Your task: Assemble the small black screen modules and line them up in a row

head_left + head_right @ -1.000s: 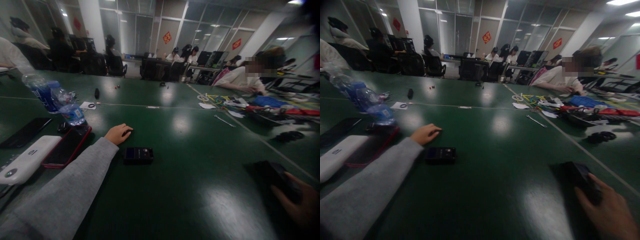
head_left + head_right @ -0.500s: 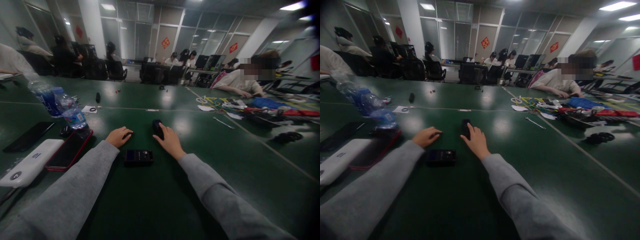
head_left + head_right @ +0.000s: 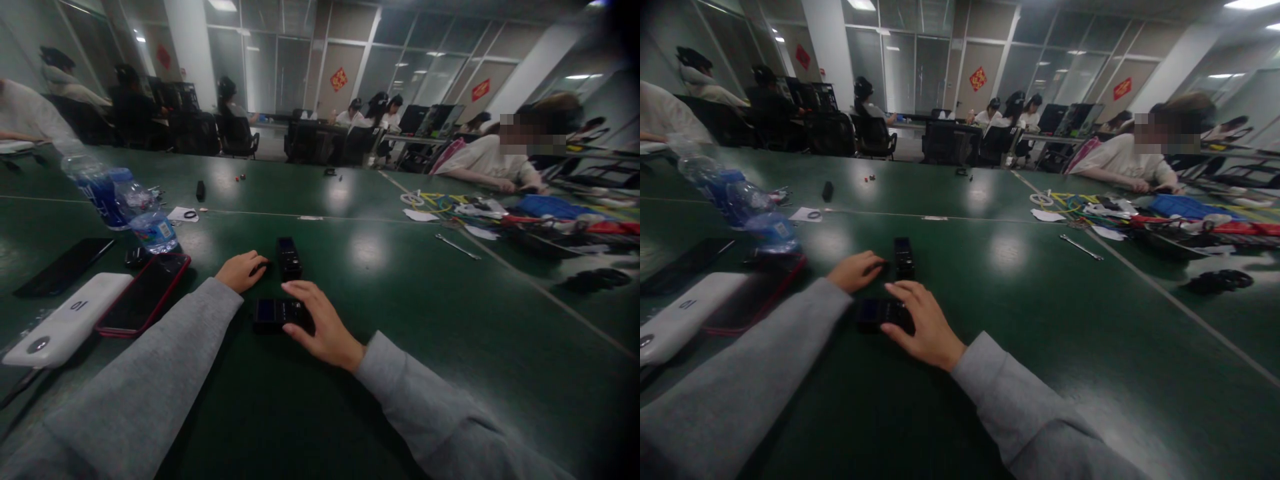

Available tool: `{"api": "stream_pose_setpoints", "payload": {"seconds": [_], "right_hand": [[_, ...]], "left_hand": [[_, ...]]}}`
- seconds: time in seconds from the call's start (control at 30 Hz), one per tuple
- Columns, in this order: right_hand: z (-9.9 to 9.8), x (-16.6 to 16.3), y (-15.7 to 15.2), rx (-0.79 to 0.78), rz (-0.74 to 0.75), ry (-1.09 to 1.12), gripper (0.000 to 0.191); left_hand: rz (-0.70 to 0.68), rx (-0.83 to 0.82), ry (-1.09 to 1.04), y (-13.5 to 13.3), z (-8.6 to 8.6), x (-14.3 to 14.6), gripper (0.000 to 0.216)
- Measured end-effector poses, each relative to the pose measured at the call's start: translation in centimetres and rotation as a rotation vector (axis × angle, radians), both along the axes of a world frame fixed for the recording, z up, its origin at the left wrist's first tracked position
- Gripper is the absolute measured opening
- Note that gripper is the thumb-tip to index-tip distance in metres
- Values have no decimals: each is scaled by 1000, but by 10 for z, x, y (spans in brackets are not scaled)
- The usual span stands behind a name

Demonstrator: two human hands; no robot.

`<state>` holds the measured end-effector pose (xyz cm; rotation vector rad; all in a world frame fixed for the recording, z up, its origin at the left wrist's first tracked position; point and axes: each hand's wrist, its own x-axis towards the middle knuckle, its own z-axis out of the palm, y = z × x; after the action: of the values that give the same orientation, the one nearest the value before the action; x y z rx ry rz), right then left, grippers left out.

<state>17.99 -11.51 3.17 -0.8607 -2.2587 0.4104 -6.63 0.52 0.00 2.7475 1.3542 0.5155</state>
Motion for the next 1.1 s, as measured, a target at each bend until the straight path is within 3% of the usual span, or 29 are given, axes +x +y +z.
{"api": "stream_pose_setpoints", "payload": {"seconds": [0.13, 0.37, 0.5, 0.6, 0.7, 0.8, 0.93, 1.0, 1.1], "right_hand": [[0, 1, -15, 9, 90, -261, 52], [-8, 46, -29, 37, -56, -331, 60], [-17, 73, -15, 124, -393, -361, 55], [-19, 83, 21, 158, -698, -380, 50], [-18, 74, 60, 159, -853, -428, 49], [-19, 47, 81, 141, -856, -427, 54], [-24, 13, 77, 138, -658, -317, 59], [-25, 8, 70, 148, -569, -260, 59], [-24, 11, 66, 148, -577, -176, 53]], "left_hand": [[11, -10, 10, -2, 3, 1, 31], [12, -17, 11, -3, 5, 1, 30], [2, -27, 14, -1, 4, 0, 31], [-2, -34, 10, -2, 4, 0, 32], [-1, -36, 9, -2, 5, -1, 32], [0, -27, 17, -2, 4, -1, 33], [-2, -7, 13, -1, 2, -1, 32], [-2, -3, 10, -1, 1, -1, 31], [-4, -2, 9, -1, 0, -1, 31]]}}
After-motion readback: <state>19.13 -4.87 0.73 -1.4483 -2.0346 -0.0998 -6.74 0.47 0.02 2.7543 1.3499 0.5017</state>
